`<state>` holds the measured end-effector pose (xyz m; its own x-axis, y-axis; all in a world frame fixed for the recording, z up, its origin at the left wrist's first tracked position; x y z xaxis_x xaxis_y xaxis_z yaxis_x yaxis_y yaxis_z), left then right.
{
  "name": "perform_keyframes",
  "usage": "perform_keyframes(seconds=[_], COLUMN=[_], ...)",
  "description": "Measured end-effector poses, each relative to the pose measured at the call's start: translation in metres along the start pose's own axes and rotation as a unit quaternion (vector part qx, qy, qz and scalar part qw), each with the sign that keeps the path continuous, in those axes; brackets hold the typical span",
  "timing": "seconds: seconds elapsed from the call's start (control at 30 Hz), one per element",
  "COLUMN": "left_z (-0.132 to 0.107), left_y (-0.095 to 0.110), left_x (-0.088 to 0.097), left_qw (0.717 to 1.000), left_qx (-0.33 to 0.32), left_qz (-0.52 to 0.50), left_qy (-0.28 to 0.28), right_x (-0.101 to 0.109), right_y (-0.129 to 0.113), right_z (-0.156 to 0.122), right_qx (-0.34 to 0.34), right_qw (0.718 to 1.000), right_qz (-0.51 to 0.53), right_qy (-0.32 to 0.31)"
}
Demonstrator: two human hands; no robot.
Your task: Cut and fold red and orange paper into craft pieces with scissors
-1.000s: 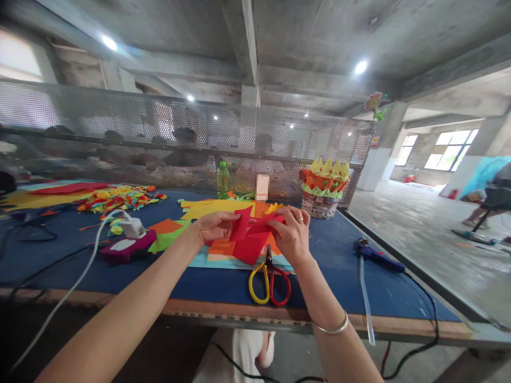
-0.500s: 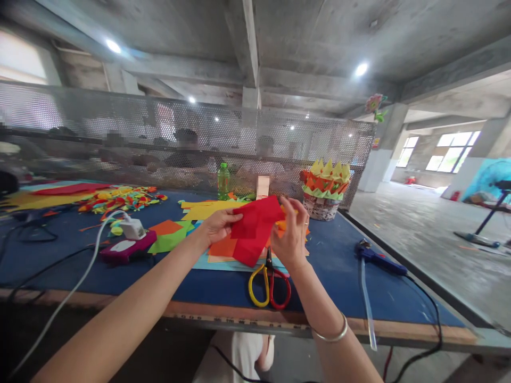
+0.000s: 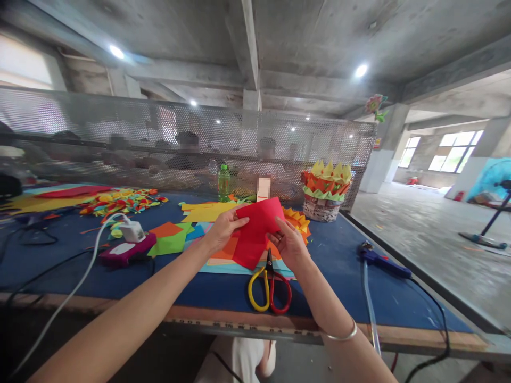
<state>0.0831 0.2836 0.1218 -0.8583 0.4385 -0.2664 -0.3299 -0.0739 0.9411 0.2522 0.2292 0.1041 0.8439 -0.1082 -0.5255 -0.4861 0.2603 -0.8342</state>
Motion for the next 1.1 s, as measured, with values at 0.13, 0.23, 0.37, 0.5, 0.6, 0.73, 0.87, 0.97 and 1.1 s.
perform_keyframes(seconds=[0.13,0.23,0.37,0.5,0.6,0.73,0.87,0.97,1.1], left_z=[0.004,0.006,0.006,0.005,0.006,0.005,0.003,0.001,0.001], left_y=[-0.008,-0.011,-0.012,-0.012,-0.011,-0.009,-0.007,-0.006,-0.005], left_x=[0.003,0.007,0.007,0.005,0.006,0.007,0.007,0.006,0.005], left_qw=[1.000,1.000,1.000,0.999,0.999,0.999,0.998,0.998,0.998], left_qx=[0.013,0.018,0.026,0.034,0.036,0.035,0.039,0.042,0.043], left_qz=[0.001,-0.003,-0.007,-0.014,-0.023,-0.033,-0.034,-0.036,-0.041], left_qy=[0.000,0.004,0.003,-0.001,-0.002,0.009,0.025,0.035,0.038], right_x=[0.003,0.002,0.003,0.005,0.005,0.003,0.002,0.001,0.001], right_y=[0.002,0.004,0.004,0.005,0.007,0.010,0.012,0.012,0.012], right_z=[0.000,-0.001,-0.002,-0.001,0.000,-0.001,-0.003,-0.004,-0.004], right_qx=[-0.009,-0.008,0.005,0.007,0.007,-0.009,-0.025,-0.029,-0.030], right_qw=[1.000,1.000,1.000,1.000,1.000,1.000,0.999,0.999,0.999], right_qz=[0.024,0.020,0.008,0.001,-0.002,-0.013,-0.025,-0.028,-0.031], right_qy=[0.008,0.006,0.016,0.023,0.025,0.016,0.011,0.012,0.014])
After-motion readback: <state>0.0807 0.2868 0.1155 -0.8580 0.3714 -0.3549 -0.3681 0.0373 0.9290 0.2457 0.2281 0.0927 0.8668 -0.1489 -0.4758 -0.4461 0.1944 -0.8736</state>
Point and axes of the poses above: each hand's wrist, its own z-axis towards the middle knuckle, its own x-axis out of the back of the hand, y = z × x, the point moved 6 cm from there along z, towards the middle knuckle, and after that the axes turned 6 degrees about x, right-handed, at the moved point
